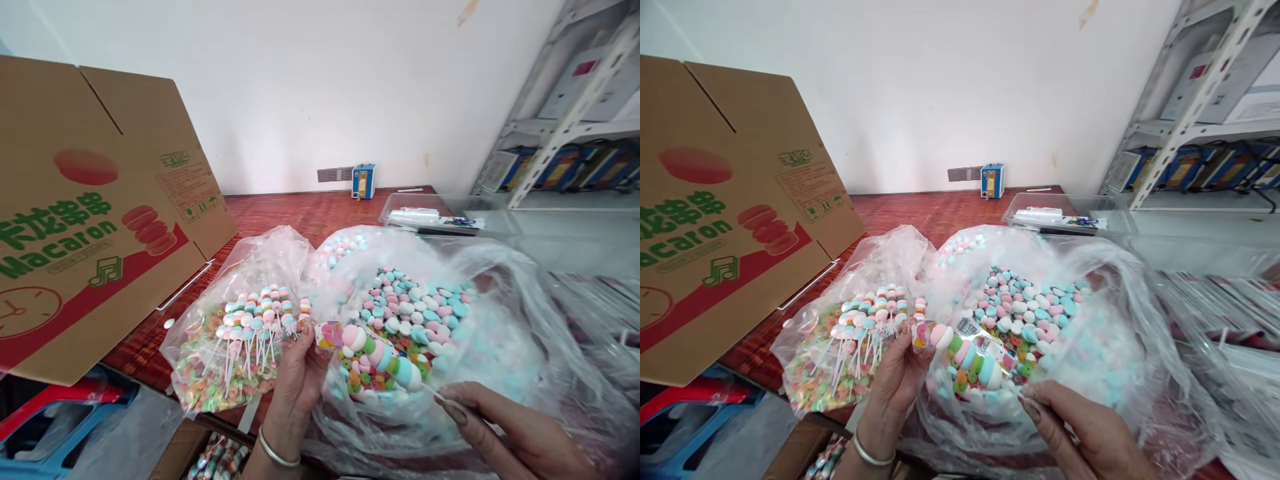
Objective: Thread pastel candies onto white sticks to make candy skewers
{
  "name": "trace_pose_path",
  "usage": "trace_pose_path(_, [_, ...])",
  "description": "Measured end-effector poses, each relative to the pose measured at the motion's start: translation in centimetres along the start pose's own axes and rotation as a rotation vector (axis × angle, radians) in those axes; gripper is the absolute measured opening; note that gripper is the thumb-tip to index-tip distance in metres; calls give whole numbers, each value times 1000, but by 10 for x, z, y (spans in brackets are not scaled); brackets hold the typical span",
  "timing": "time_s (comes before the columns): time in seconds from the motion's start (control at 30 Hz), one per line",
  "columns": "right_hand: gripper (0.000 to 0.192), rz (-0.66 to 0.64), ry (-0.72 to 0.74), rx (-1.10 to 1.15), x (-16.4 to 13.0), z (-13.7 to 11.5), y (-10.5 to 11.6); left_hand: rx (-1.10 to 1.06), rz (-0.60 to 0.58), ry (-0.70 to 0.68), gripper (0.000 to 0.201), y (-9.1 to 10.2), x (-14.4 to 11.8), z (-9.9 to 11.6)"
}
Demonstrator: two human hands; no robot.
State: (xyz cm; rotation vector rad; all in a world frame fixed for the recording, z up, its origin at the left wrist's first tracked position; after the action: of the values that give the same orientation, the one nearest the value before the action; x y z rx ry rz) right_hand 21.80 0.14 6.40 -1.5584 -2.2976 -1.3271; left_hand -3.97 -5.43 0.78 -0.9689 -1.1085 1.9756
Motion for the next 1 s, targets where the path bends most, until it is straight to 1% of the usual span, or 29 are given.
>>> trace_pose_path(0.1, [12, -126, 102, -40, -9, 2, 2, 59, 3, -23, 30, -6, -2, -6])
trace_pose_path(0.13, [14, -137, 122, -59, -12, 3, 4, 79, -11, -32, 30, -8, -3, -7])
trace_pose_path(0.27, [15, -123, 131, -109, -19, 12, 8, 197, -122, -72, 24, -16, -6, -8])
trace_pose_path(0.37, [13, -151, 111, -97, -19, 13, 10, 309, -200, -119, 24, -17, -5, -6])
trace_pose_path(0.47, [12, -164, 96, -66, -19, 13, 12, 379, -249, -149, 24, -17, -2, -3])
trace_pose_path(0.53, [12, -158, 83, -50, -19, 13, 14, 406, -261, -147, 25, -18, 0, -3])
trace_pose_path(0.67, [10, -199, 15, -26, -20, 15, 15, 428, -235, -81, 28, -19, 3, -8])
trace_pose_path(0.83, [17, -237, -87, 7, -20, 18, 15, 329, -206, 16, 28, -14, 4, -17])
trace_pose_path(0.93, [20, -284, -142, 89, -22, 20, 13, 267, -258, 60, 27, -13, 3, -21])
trace_pose_path(1.0, [25, -279, -227, 126, -24, 24, 13, 245, -325, 67, 25, -14, 2, -21])
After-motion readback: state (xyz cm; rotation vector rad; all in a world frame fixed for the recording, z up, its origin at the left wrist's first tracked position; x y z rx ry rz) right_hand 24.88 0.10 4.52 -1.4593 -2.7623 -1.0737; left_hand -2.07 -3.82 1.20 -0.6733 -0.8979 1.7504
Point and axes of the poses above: each hand's wrist, its own x-axis towards the middle knuckle, its own y-axis out of the back of the hand, z = x × y, the point moved 3 cm from there along x, towards the middle knuckle, and after that the axes turned 7 degrees about -x, right-handed, at the moved point
